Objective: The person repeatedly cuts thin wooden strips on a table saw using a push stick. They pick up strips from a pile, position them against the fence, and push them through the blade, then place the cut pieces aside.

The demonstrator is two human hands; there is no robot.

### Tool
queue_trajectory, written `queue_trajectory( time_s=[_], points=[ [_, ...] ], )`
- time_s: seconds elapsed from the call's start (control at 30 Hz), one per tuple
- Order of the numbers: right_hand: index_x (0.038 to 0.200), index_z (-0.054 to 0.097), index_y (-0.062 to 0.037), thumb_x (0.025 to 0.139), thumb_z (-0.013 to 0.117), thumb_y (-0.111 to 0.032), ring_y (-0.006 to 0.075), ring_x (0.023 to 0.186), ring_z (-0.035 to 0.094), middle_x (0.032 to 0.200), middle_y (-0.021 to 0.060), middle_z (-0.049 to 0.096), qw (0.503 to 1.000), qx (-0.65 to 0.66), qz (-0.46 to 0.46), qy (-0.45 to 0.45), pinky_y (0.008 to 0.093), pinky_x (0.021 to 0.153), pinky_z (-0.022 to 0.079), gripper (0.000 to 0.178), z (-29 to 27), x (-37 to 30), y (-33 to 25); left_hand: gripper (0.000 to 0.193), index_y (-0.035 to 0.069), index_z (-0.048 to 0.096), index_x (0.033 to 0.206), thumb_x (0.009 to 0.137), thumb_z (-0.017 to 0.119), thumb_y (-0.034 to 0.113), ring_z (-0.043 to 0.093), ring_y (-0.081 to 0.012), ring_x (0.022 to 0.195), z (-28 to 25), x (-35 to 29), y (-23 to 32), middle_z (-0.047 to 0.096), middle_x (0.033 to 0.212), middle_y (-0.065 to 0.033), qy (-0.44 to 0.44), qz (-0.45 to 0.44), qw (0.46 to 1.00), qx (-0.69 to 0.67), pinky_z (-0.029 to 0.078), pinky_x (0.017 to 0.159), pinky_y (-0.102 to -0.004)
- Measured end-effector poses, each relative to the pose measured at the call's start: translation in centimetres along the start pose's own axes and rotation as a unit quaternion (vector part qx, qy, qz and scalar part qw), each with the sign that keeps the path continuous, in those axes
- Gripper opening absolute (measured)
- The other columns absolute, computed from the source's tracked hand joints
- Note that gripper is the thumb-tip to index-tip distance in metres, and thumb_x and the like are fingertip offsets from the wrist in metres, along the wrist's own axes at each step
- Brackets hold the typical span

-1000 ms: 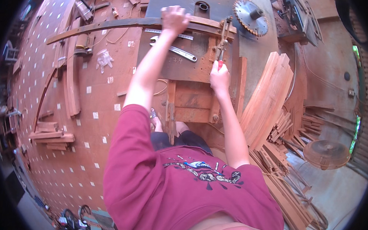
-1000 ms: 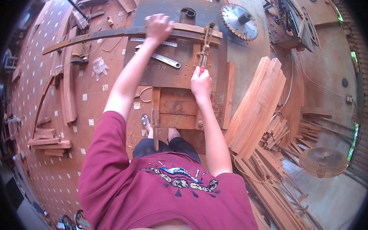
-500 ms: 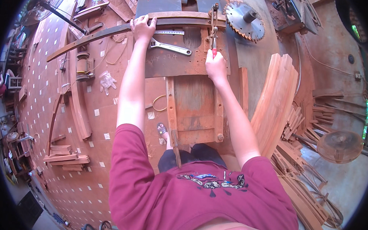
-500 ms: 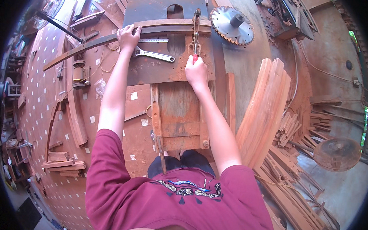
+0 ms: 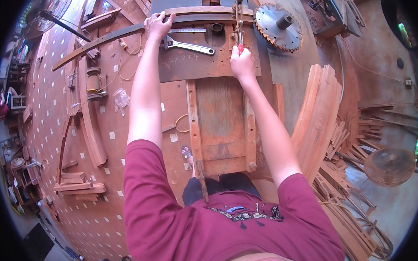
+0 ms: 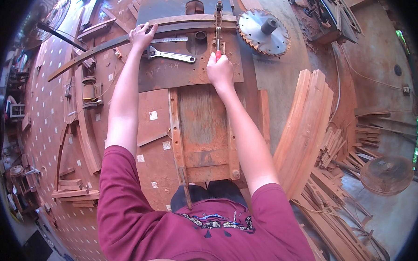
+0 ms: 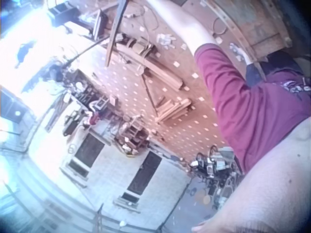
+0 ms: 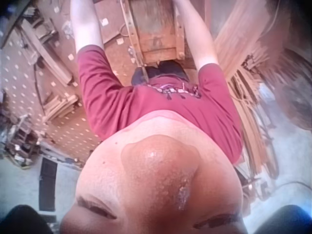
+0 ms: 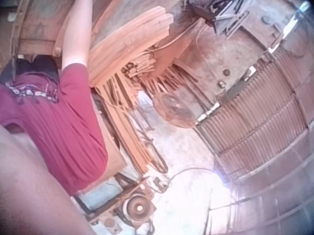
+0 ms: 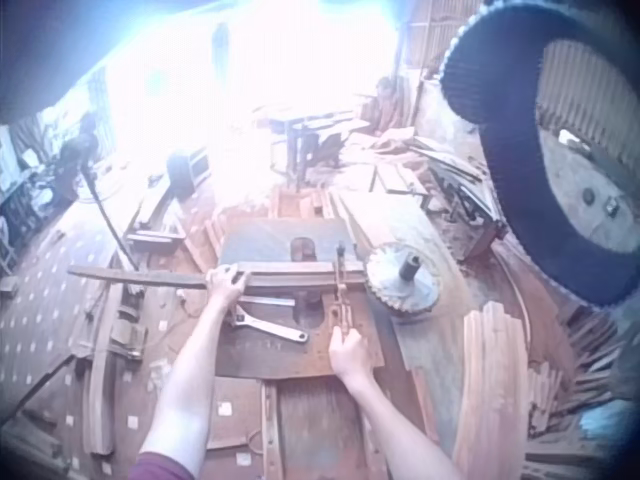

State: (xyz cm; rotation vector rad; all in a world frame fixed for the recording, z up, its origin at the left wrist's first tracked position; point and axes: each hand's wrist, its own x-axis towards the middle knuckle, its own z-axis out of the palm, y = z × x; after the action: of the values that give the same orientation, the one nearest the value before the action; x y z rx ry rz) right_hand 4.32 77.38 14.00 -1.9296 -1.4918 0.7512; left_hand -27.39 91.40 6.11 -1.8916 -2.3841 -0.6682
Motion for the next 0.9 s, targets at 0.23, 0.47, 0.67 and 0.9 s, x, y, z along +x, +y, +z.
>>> queue_trajectory(
  time_s=[0.23,0.47,0.67,0.9],
  points=[
    [0.096,0.067,0.0065,0.095,0.052,-0.036,0.0453,0.096,0.066,0.094,0.0304,0.068,1.000,0.018,-0.001,0.000,0.0505,0.087,0.051,0.045,0.8,2.3,-1.1,0.077,0.025,0.053,0.144,0.090,0.034,0.077,0.046,-0.0302,0.136,0.8,3.6,-1.0,0.054,0.143,-0.0117,-0.044,0.012,0.998,0.047,0.023,0.116,-0.0444],
    [0.100,0.066,0.0067,0.096,0.051,-0.036,0.0459,0.099,0.066,0.096,0.0309,0.068,1.000,0.015,0.002,-0.008,0.0504,0.089,0.050,0.045,0.6,2.8,-0.4,0.075,0.029,0.046,0.149,0.092,0.032,0.076,0.050,-0.0314,0.133,1.3,3.7,-0.6,0.057,0.140,-0.0095,-0.036,0.027,0.999,0.006,0.026,0.114,-0.0497],
    [0.099,0.065,0.0064,0.096,0.052,-0.036,0.0456,0.098,0.066,0.096,0.0300,0.069,1.000,0.020,-0.008,-0.014,0.0505,0.087,0.050,0.044,0.2,0.4,0.4,0.075,0.025,0.049,0.146,0.091,0.037,0.075,0.050,-0.0317,0.132,0.6,1.2,-0.8,0.059,0.137,-0.0122,-0.023,0.031,0.999,0.013,0.023,0.115,-0.0475],
    [0.100,0.064,0.0054,0.098,0.051,-0.036,0.0449,0.094,0.067,0.092,0.0290,0.069,0.998,0.053,0.010,-0.019,0.0496,0.083,0.051,0.043,-1.4,-5.0,2.3,0.078,0.015,0.048,0.146,0.090,0.046,0.069,0.043,-0.0302,0.135,-1.8,-5.1,0.3,0.056,0.137,-0.0144,-0.040,0.011,0.998,-0.045,0.014,0.118,-0.0460]
  ],
)
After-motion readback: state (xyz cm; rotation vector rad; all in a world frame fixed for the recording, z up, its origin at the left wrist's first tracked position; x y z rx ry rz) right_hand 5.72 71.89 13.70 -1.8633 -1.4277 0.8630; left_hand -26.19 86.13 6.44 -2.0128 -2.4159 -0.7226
